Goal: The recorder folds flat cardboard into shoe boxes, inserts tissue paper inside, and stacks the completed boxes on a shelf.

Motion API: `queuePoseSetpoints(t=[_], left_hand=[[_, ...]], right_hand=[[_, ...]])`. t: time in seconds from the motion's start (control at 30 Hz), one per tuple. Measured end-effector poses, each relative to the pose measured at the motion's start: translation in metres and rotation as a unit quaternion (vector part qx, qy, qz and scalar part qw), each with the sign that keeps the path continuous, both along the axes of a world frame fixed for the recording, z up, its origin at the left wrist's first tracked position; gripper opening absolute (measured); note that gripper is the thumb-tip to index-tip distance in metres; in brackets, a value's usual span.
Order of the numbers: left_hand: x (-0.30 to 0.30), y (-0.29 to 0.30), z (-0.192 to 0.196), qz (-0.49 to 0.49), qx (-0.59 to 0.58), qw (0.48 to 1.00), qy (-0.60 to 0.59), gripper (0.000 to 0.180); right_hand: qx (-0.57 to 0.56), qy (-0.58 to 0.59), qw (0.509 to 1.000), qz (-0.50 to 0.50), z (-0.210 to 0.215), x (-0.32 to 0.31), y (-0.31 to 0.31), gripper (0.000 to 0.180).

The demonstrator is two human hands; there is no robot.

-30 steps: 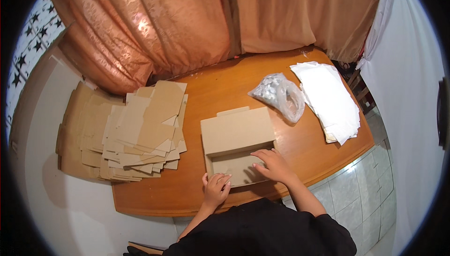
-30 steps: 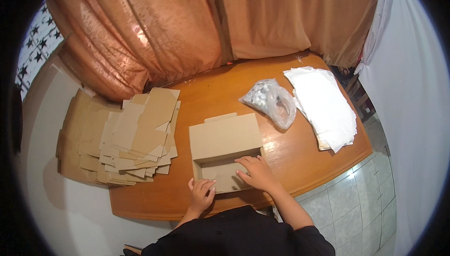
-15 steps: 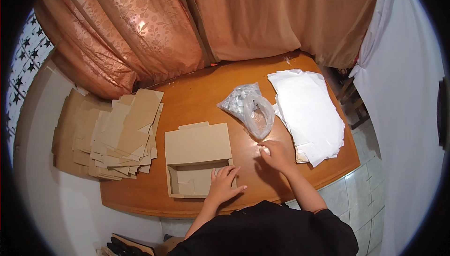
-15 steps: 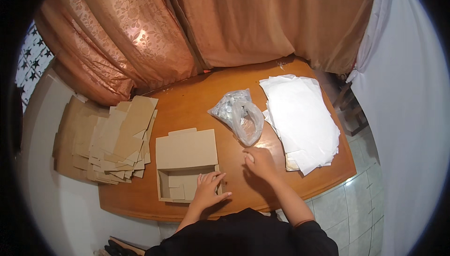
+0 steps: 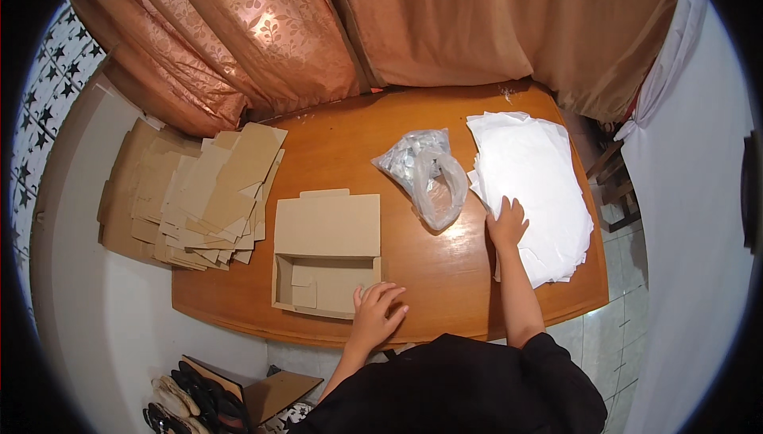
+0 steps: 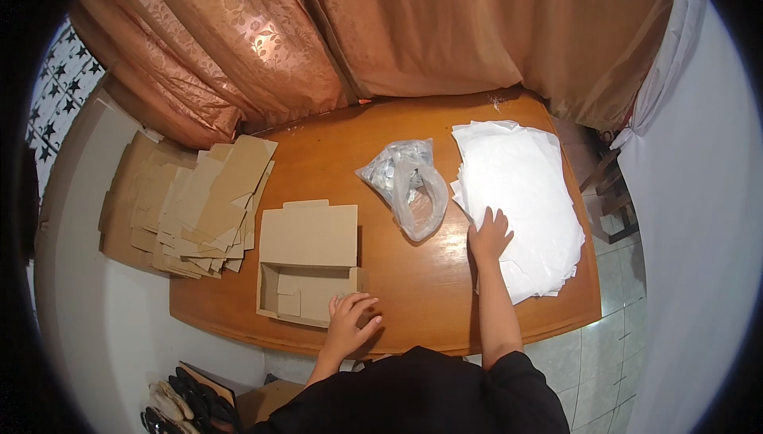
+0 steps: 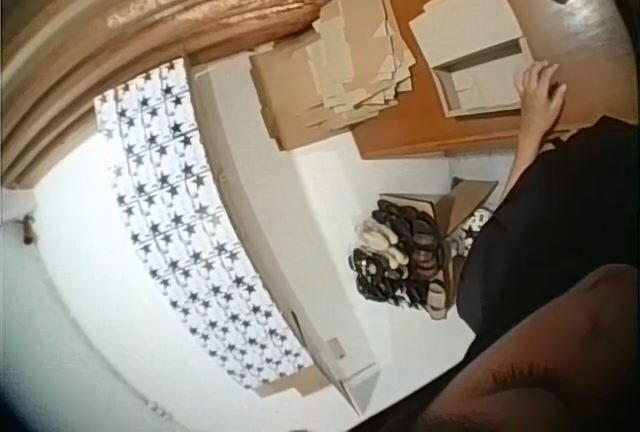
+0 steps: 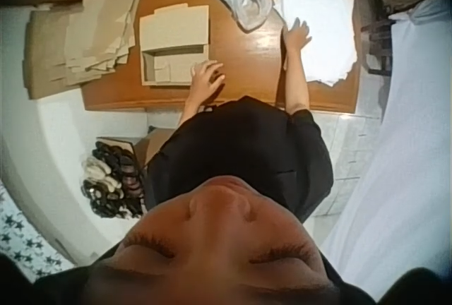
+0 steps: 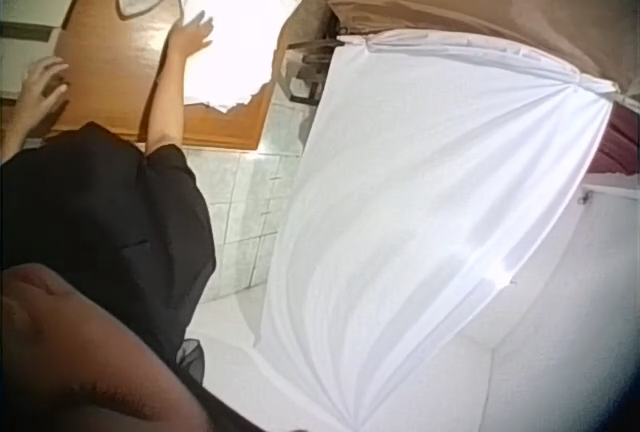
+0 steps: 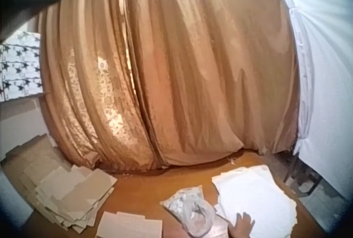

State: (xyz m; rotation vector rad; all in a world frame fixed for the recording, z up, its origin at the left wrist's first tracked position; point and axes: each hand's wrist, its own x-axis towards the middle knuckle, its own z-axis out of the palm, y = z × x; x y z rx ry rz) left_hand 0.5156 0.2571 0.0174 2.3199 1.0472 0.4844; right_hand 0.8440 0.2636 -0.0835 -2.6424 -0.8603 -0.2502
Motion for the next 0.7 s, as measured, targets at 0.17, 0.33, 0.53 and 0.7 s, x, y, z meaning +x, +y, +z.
queuePoseSetpoints(t=[0.17, 0.33, 0.53, 0.7], left_hand=[[0.013, 0.004, 0.005, -0.049, 0.003, 0.998, -0.031, 0.031], [0.040, 0.015, 0.010, -0.077, 0.014, 0.995, -0.070, 0.026], [0.118, 0.040, 0.008, -0.152, 0.081, 0.979, -0.113, 0.023], [0.171, 0.055, -0.023, -0.139, 0.054, 0.984, -0.099, 0.028]], right_hand=[[0.071, 0.069, 0.994, 0.056, 0.002, 0.010, -0.015, 0.020], [0.032, 0.066, 0.995, 0.068, 0.002, 0.012, -0.027, 0.018], [-0.078, 0.020, 0.992, 0.095, 0.017, 0.011, -0.009, 0.029], [-0.001, 0.010, 0.998, 0.068, 0.016, 0.015, -0.004, 0.017]])
